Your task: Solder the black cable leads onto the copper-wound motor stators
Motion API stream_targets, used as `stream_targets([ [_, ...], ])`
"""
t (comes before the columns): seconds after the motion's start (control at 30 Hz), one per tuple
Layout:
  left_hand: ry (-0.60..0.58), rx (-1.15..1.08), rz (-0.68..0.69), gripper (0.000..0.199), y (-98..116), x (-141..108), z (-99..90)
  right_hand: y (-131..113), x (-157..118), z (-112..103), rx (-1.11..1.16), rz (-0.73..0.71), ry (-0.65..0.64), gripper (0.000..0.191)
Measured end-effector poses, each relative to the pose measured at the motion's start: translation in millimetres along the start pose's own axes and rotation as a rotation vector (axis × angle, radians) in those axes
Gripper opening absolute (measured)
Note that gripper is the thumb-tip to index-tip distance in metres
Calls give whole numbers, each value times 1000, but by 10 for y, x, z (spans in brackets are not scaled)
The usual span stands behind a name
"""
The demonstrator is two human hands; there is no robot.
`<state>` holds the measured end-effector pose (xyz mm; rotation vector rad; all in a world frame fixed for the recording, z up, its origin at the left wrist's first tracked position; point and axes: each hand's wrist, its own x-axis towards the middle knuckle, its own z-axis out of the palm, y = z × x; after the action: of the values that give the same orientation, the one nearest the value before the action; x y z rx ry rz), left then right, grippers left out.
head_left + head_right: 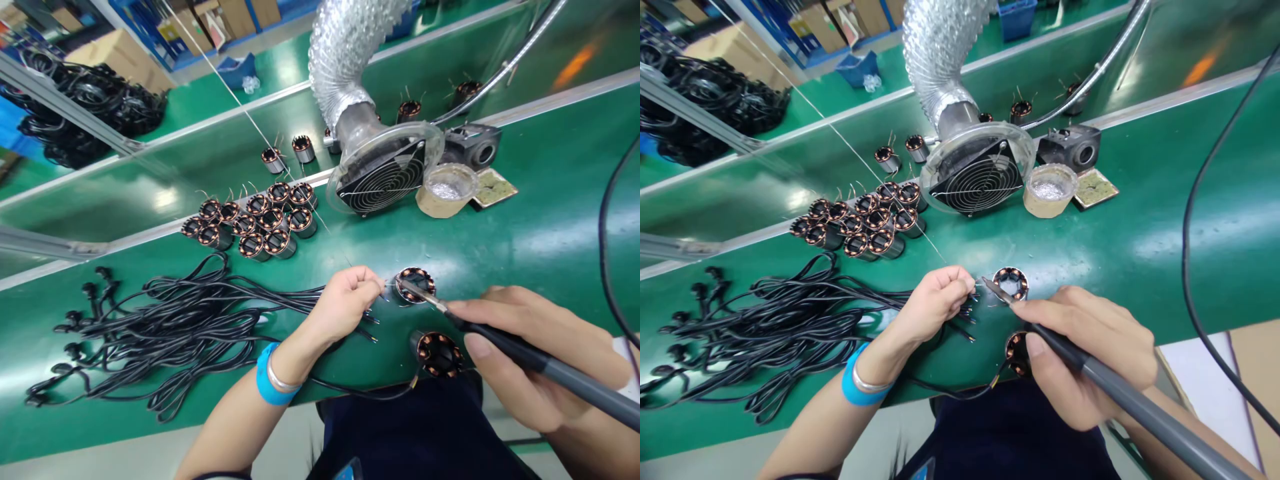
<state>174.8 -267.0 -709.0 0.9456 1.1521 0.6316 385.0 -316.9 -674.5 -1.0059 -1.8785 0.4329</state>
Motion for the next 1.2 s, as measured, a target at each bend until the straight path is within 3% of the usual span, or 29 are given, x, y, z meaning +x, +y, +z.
stream_targets([
  [0.47,-8,-3,4,16,-6,13,-8,-36,-5,-13,10,55,10,36],
  [0.73,-49,68,37,25,-4,-18,-29,181,-13,208,-35,2,171,49],
  [0.97,-115,239,89,47,-4,-146,-92,277,193,497,-37,-159,-62,25],
  [1.07,-132,354,149,38,42,-189,-94,268,218,515,-59,-202,-53,26],
  [1.2,-88,656,315,18,149,-226,-85,249,146,448,-87,-151,-44,25],
])
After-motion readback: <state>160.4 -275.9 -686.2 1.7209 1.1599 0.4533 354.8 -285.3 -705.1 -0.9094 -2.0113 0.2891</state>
